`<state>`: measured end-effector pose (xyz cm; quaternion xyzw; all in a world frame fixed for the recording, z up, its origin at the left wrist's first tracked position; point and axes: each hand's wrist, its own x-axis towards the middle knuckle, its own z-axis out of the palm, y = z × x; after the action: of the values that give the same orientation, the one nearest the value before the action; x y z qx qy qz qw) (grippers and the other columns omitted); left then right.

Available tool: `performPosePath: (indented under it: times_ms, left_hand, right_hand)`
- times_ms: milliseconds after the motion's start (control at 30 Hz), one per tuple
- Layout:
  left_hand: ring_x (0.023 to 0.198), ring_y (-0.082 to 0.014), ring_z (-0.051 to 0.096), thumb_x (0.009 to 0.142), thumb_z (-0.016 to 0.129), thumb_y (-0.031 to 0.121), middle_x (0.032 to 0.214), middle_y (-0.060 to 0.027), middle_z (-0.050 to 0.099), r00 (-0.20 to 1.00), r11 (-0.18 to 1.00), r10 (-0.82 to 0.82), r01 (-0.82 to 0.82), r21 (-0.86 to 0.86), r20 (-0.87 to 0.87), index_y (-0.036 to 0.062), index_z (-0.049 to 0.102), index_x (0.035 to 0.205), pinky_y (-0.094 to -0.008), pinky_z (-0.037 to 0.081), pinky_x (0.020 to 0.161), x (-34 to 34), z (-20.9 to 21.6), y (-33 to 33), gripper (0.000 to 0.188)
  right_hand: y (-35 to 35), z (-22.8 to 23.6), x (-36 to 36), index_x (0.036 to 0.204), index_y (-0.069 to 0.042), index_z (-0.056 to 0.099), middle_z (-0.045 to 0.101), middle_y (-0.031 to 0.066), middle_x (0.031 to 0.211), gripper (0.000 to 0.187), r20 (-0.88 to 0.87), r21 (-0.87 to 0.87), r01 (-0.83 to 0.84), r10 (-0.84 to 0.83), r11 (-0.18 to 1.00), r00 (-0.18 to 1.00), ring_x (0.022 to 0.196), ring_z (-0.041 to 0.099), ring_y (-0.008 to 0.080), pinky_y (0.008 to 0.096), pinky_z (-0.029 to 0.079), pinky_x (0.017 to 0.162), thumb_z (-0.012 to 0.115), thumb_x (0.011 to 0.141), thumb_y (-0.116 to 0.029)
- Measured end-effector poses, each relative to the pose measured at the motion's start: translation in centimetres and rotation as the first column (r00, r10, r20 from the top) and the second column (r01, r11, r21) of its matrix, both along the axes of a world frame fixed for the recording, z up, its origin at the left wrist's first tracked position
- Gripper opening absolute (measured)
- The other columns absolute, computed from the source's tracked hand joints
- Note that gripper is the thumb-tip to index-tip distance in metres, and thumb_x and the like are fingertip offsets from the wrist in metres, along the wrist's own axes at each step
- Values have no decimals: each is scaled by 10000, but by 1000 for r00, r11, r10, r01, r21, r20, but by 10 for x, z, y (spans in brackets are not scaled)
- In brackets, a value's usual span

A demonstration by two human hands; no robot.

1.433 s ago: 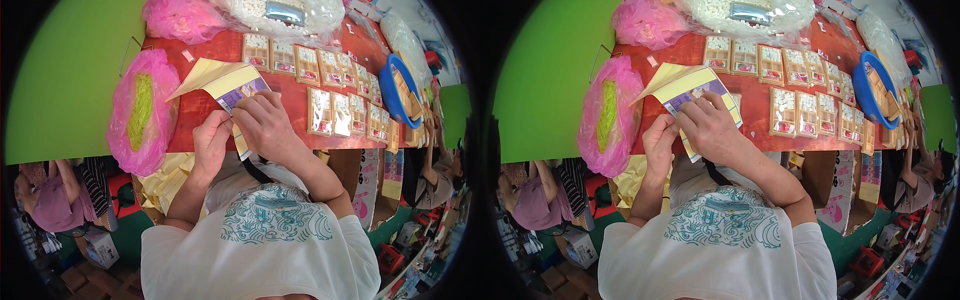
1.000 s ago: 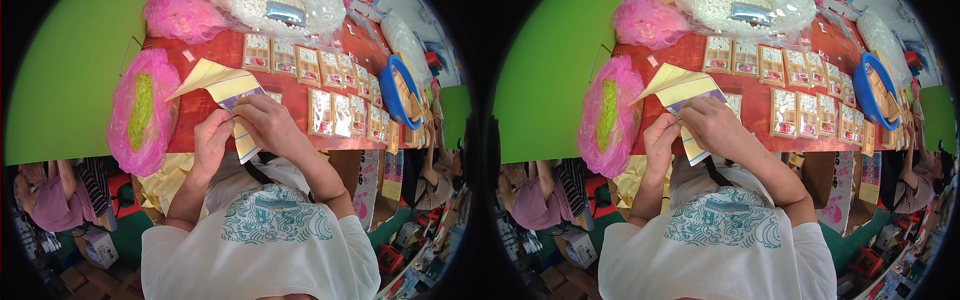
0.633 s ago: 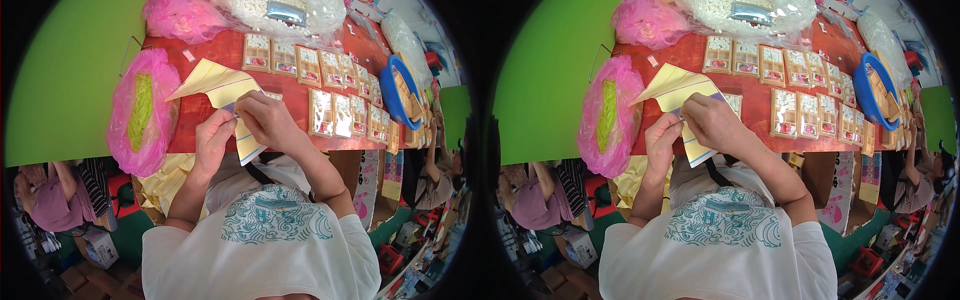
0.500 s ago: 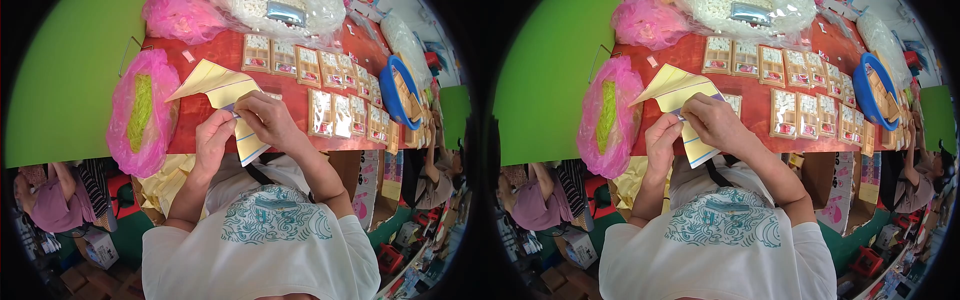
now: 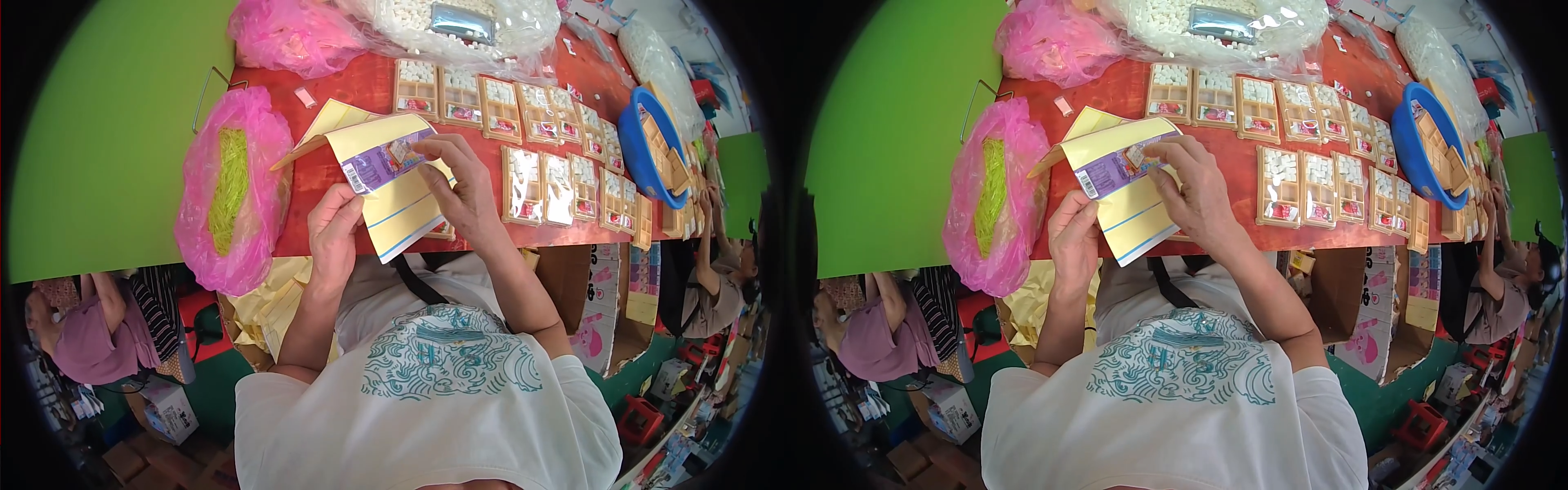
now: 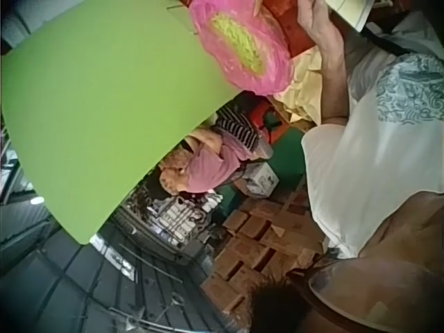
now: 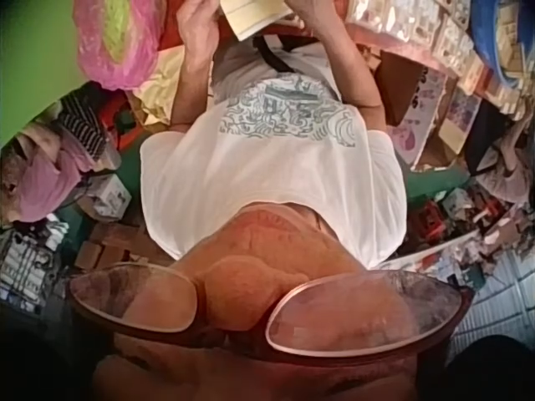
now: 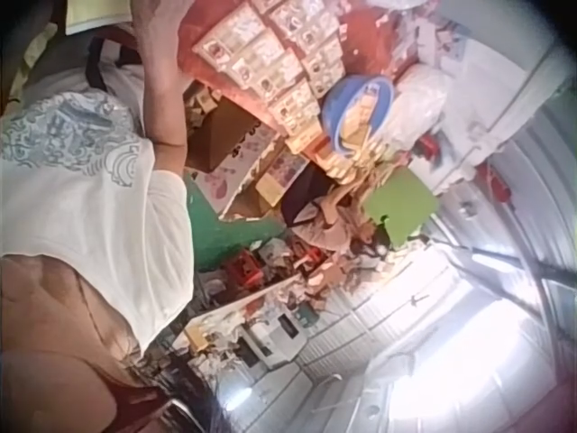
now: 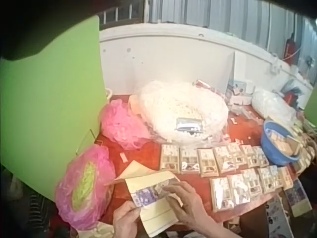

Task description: Packaging small white items into plastic containers and applying labels.

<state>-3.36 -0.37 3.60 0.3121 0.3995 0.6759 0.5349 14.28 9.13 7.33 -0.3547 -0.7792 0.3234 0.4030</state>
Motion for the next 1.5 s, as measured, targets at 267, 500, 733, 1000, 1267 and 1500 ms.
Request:
performPosePath:
  times_ms: [267,500,733,1000,1267,1500]
  left_hand:
    - [857,-58,529,974,522,59,938,-15,628,983,1000,-27,28,3,-182,-21,619,1019,-223,447,806,5,1,1,134]
    - [886,-54,521,963,490,1,945,-8,617,972,998,-34,46,44,-233,-19,616,989,-214,440,814,15,2,1,130]
    - [885,-120,594,1001,426,180,967,-66,629,910,981,-193,171,92,366,11,578,1048,-260,468,791,6,-10,8,233]
    - [676,-132,605,981,446,210,759,-51,628,922,985,-71,126,-121,382,29,578,986,-292,504,663,-7,-19,15,224]
    - [673,-121,600,958,457,129,779,-54,627,956,978,-94,141,-156,276,-9,596,981,-270,501,652,1,-16,16,197]
    - [691,-109,607,962,491,78,794,-60,642,951,974,-201,220,-58,235,-33,624,975,-249,497,683,3,-18,14,174]
  right_hand:
    - [-22,14,-24,1029,-13,615,588,120,951,196,94,73,-106,99,992,991,860,610,274,364,484,731,636,852,-95]
    - [-17,7,-35,905,-28,594,542,131,817,189,198,155,-90,58,984,979,795,561,311,416,410,696,659,830,-189]
    - [-21,-3,-33,932,-52,599,560,97,864,164,197,275,-84,29,958,980,810,546,280,396,397,747,660,814,-147]
    - [-36,-20,-28,991,-64,637,585,62,948,266,308,562,-111,-82,820,948,908,577,226,413,397,888,679,740,-141]
    - [-38,-26,-20,1008,-59,630,600,72,1020,281,293,553,-99,-82,827,953,967,584,236,416,395,907,681,742,-137]
    - [-33,-16,-16,981,-58,599,610,82,987,245,199,351,-37,-36,936,979,869,570,263,399,367,846,695,793,-184]
